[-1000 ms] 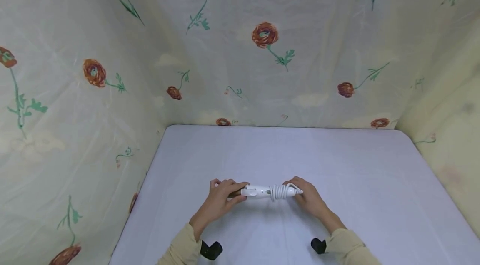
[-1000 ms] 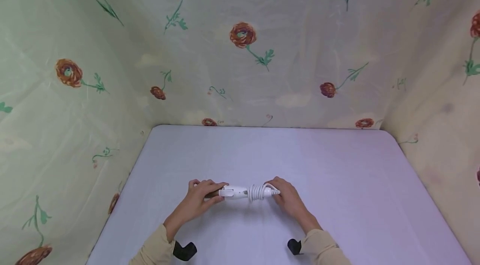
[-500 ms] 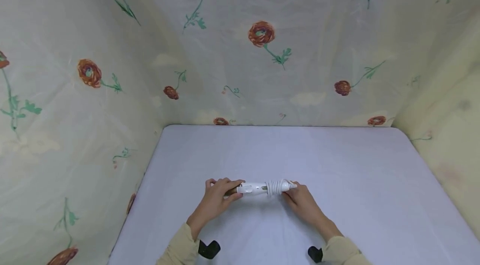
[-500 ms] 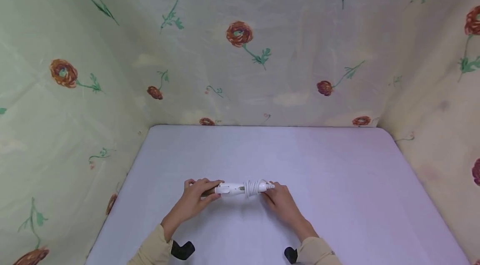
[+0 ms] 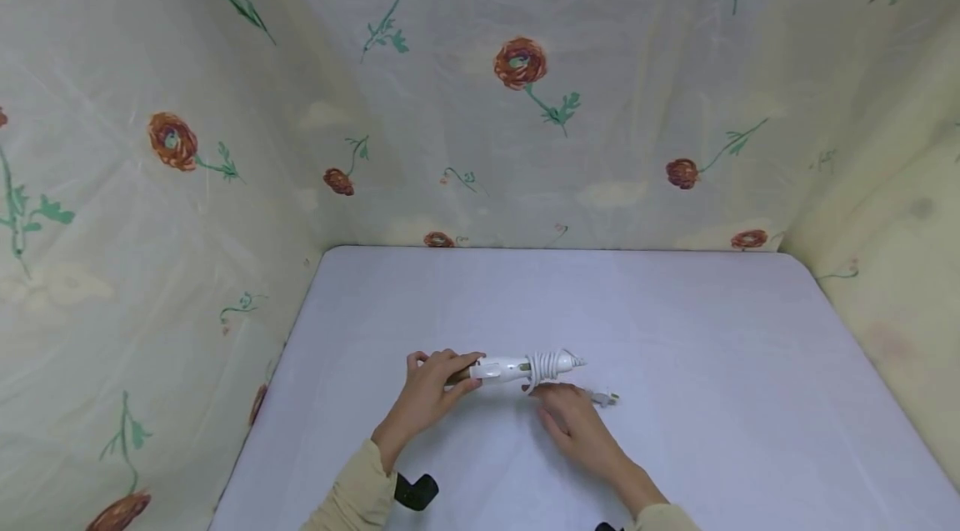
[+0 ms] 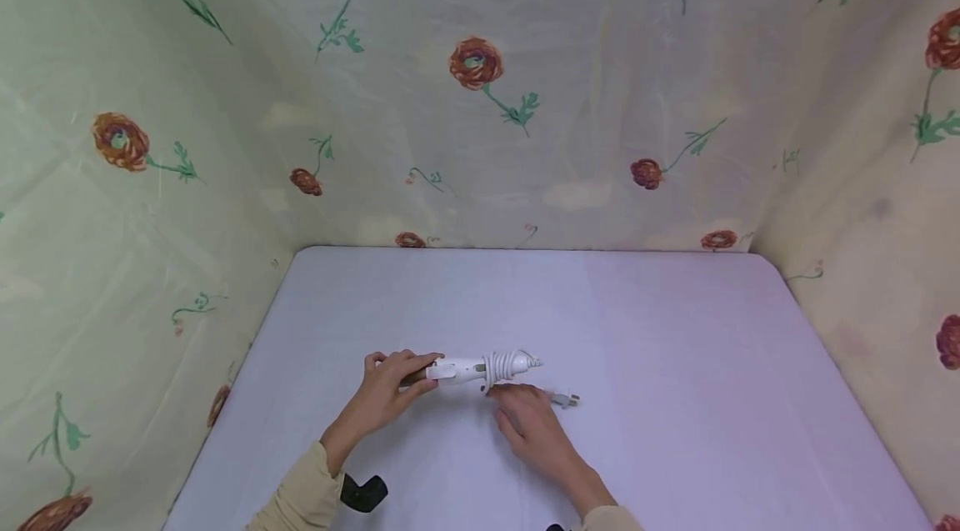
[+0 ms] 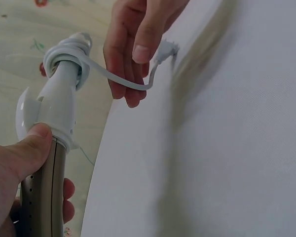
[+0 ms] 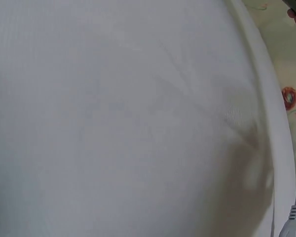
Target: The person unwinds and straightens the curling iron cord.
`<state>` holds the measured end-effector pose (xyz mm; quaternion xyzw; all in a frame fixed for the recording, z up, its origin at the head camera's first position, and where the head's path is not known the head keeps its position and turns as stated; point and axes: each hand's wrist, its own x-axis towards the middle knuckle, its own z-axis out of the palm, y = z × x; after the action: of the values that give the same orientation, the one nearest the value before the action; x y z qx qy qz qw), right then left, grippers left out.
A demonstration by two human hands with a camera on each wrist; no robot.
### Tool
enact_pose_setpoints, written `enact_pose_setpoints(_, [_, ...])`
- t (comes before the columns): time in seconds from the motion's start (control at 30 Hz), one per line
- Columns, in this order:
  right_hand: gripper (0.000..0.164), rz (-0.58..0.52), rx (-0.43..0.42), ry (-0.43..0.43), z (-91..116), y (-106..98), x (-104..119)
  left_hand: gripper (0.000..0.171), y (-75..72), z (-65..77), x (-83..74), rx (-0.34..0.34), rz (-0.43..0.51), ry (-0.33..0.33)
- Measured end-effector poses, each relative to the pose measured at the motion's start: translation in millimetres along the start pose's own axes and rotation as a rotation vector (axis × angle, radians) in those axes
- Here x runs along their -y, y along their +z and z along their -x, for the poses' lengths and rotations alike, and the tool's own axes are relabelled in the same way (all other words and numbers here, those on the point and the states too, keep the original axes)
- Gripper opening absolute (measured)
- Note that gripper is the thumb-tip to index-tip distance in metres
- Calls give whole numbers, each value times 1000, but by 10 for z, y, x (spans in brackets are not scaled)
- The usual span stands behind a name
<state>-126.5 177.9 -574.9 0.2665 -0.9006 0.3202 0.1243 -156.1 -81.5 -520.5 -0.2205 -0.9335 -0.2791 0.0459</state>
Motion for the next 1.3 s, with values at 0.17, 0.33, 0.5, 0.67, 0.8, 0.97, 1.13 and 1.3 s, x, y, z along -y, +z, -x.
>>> enact_pose_setpoints(0.17, [33, -39, -10, 25, 48, 7, 90, 41, -6, 4, -3, -12, -2, -4])
enact_pose_setpoints(0.33, [33, -64, 7, 89, 53, -29, 169, 41, -14, 3, -11, 0, 6, -36])
enact_pose_setpoints(0.5, [38, -116, 6, 127, 61, -41, 248, 41, -28, -12, -35, -17, 24, -46])
enact_pose_setpoints(0.67, [38, -171, 36, 149, 59, -55, 297, 41, -13, -36, -44, -29, 12, -44])
enact_pose_setpoints(0.8, [35, -196, 87, 186, 49, -104, 333, 41, 8, -35, -52, -24, 1, -51])
enact_pose_setpoints(0.97, [35, -187, 131, 214, 22, -156, 368, 41, 6, -22, -65, -41, 5, -46])
enact_pose_setpoints(1.13, [32, -156, 140, 193, 1, -192, 380, 39, -3, -19, -70, -57, 21, -44])
enact_pose_setpoints(1.3, [30, -153, 138, 189, -28, -232, 416, 39, 2, -25, -55, -57, 40, -61])
